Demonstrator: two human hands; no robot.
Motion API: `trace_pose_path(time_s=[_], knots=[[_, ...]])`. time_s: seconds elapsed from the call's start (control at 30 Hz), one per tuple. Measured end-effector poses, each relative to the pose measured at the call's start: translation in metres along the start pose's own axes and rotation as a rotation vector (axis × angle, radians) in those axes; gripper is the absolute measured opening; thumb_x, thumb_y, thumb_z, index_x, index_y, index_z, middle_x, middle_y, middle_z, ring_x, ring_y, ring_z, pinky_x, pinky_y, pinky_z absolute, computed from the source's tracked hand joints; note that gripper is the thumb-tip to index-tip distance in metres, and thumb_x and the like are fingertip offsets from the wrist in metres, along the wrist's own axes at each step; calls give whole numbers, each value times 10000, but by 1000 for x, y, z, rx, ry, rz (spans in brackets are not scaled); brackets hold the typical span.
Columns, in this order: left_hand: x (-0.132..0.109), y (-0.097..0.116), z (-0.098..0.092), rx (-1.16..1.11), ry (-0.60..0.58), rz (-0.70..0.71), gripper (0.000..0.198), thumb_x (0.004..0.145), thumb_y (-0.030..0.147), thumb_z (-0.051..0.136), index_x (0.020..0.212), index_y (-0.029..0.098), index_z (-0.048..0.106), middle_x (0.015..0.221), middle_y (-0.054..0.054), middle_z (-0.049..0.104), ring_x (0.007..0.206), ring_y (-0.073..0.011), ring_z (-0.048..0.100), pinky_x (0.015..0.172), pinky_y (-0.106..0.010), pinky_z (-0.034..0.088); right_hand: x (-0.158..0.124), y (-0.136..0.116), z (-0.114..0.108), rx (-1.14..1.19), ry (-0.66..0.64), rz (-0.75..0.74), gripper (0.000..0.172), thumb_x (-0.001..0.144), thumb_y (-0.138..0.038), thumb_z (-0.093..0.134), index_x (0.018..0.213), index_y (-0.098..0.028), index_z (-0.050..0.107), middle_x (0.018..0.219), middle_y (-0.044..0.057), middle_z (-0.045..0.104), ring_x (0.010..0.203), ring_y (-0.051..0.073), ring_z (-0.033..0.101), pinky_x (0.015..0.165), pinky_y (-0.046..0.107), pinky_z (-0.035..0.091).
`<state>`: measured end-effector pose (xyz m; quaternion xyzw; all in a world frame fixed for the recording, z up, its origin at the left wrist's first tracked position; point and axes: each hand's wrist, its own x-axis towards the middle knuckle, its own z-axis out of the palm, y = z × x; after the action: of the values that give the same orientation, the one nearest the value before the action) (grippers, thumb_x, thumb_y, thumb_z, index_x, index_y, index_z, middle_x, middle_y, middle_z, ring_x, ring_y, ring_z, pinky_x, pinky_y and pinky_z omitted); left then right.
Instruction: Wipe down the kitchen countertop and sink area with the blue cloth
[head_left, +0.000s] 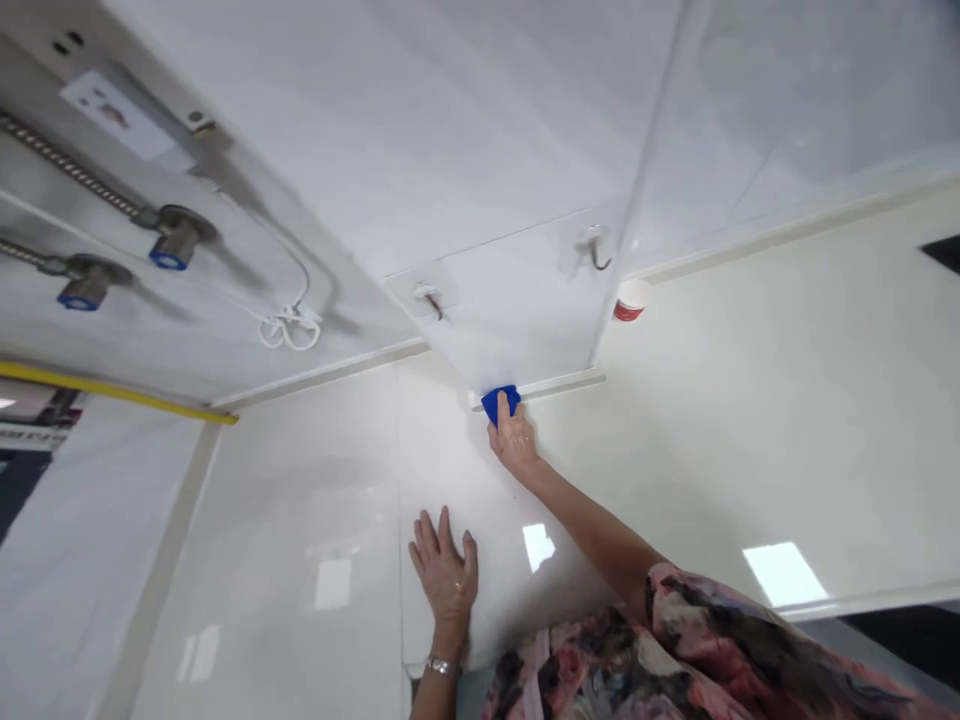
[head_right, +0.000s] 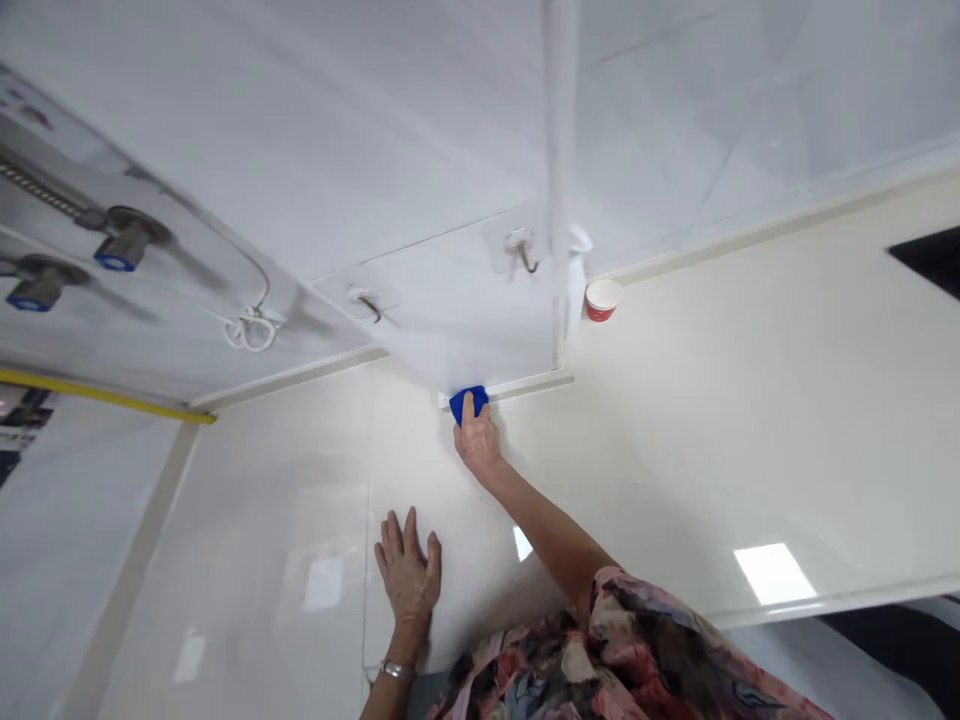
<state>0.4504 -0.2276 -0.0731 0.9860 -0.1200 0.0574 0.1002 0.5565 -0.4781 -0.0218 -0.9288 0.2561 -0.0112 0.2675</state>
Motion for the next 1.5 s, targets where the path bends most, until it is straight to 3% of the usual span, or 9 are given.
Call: trace_pose_path(time_s=[0.4,0.53,0.7,0.8,0.9,1.07,1.2,1.4,1.5], knots=[[-2,2,4,-28,69,10,531,1040,355,523,1534,165,567,1700,-225,374,1610,-395,289,1277,-651,281,15,-43,3,-245,-150,-232,640,1034,-295,506,1622,-116,326,1320,258,588,995,263,731,854,353,615],[-3,-1,7,-38,102,14,527,1033,359,530,1530,189,573,1695,-208,393,1606,-378,307,1271,-642,303,17,-38,-19,-254,-185,-290,603,1034,-333,504,1603,-177,378,1296,208,623,1034,274,725,904,388,592],[-3,-9,16,-49,161,25,513,1031,367,514,1508,202,601,1671,-204,435,1586,-382,347,1252,-648,331,26,2,-69,-271,-127,-363,523,1022,-341,529,1544,-320,506,1338,131,650,1065,249,712,950,374,561],[0,-14,23,-52,204,40,512,1024,370,515,1501,209,609,1666,-196,445,1579,-379,360,1252,-642,330,35,22,-99,-259,14,-421,528,1007,-314,524,1534,-325,544,1351,123,653,1055,234,700,938,341,556],[1,-16,29,-51,240,46,507,1020,376,512,1493,225,616,1667,-179,450,1580,-361,361,1256,-629,328,44,27,-126,-182,266,-502,528,980,-277,524,1504,-276,592,1284,130,674,1012,226,689,893,311,566],[1,-15,29,-29,269,62,503,1032,386,486,1479,205,627,1650,-195,469,1561,-375,391,1237,-641,351,57,13,-178,-59,721,-613,503,945,-238,537,1437,-227,641,1192,133,656,975,236,668,843,321,596],[1,-13,25,-38,265,60,494,1031,382,491,1470,209,637,1648,-191,474,1553,-367,406,1240,-639,352,68,-5,-239,-12,1007,-637,540,938,-215,543,1475,-220,597,1286,161,587,1135,285,637,964,411,598],[2,-9,16,-59,217,39,505,1036,399,485,1474,196,634,1651,-205,464,1567,-369,385,1262,-639,321,94,-48,-350,52,1185,-732,608,1027,-215,307,1631,-192,380,1605,177,278,1505,381,392,1112,619,489],[2,-5,13,-63,193,30,509,1041,401,482,1483,192,624,1660,-208,450,1584,-370,356,1263,-641,315,108,-64,-370,51,1197,-742,626,1048,-194,178,1656,-147,319,1679,179,146,1568,400,296,1129,654,450]])
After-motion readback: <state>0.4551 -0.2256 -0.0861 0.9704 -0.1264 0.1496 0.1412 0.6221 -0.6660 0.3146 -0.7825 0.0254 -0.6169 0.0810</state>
